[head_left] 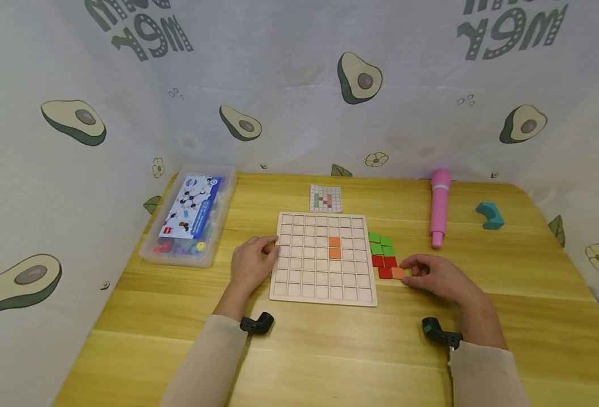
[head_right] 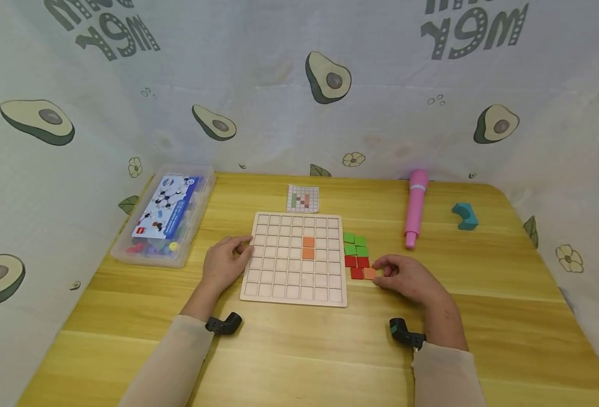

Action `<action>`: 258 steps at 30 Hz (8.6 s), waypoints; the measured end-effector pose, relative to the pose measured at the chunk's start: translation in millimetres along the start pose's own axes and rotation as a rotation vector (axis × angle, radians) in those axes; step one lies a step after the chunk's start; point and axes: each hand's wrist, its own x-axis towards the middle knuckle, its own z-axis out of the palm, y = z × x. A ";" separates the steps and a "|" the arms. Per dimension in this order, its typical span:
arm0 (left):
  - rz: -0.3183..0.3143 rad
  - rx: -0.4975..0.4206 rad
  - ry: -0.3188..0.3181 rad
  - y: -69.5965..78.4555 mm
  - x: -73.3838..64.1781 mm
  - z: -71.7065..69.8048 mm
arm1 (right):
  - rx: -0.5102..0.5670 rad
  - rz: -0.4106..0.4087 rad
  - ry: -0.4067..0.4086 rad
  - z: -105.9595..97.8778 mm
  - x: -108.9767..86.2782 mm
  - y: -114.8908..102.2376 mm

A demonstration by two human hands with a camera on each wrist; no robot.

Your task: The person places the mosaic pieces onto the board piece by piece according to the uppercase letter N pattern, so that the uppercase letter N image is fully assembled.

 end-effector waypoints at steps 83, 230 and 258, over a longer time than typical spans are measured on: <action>0.015 0.006 0.026 -2.6 0.8 1.9 | -0.135 -0.195 0.025 58.8 35.2 -100.0; 0.004 -0.003 0.016 -3.0 0.1 1.8 | 0.035 -0.200 0.020 34.1 7.8 -58.2; -0.005 0.000 0.014 -1.2 0.4 1.9 | -0.130 -0.254 0.039 73.4 13.2 -89.8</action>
